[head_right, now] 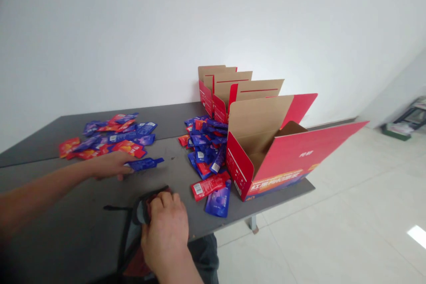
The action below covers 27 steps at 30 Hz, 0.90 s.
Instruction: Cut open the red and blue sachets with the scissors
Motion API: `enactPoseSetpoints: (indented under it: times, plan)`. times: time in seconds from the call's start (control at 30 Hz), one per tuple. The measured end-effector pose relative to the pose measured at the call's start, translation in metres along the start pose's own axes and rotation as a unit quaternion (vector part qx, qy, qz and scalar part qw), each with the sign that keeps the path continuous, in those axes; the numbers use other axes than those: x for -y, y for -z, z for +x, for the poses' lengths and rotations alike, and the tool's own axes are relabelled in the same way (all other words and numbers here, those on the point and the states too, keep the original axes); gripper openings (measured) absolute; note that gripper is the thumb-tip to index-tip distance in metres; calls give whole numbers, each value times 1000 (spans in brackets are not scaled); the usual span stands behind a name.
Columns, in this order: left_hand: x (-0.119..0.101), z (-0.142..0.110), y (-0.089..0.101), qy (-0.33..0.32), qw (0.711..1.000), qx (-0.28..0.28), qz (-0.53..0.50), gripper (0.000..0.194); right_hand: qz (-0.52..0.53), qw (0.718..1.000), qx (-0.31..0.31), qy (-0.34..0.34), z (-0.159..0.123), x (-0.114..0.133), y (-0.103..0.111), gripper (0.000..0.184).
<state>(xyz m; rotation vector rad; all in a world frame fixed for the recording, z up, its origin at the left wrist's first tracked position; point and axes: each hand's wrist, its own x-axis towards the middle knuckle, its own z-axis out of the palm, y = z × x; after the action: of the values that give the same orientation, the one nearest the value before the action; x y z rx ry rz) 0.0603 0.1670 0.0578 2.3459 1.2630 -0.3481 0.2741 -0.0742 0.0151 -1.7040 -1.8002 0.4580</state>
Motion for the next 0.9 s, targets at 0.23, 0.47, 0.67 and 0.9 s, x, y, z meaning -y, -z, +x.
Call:
enactPoseSetpoints:
  times: [0.23, 0.47, 0.67, 0.9]
  plan:
    - [-16, 38, 63, 85, 974, 109, -182, 43, 56, 998, 5, 12, 1, -5, -10, 34]
    - [-143, 117, 147, -62, 975, 134, -166, 44, 63, 998, -22, 12, 2, -10, -25, 29]
    - [-254, 173, 154, -141, 981, 123, 47, 23, 13, 996, -91, 22, 4, -7, -46, 24]
    - [-230, 192, 175, -197, 950, 12, 243, 21, 4, 996, -74, 39, 6, -7, -44, 22]
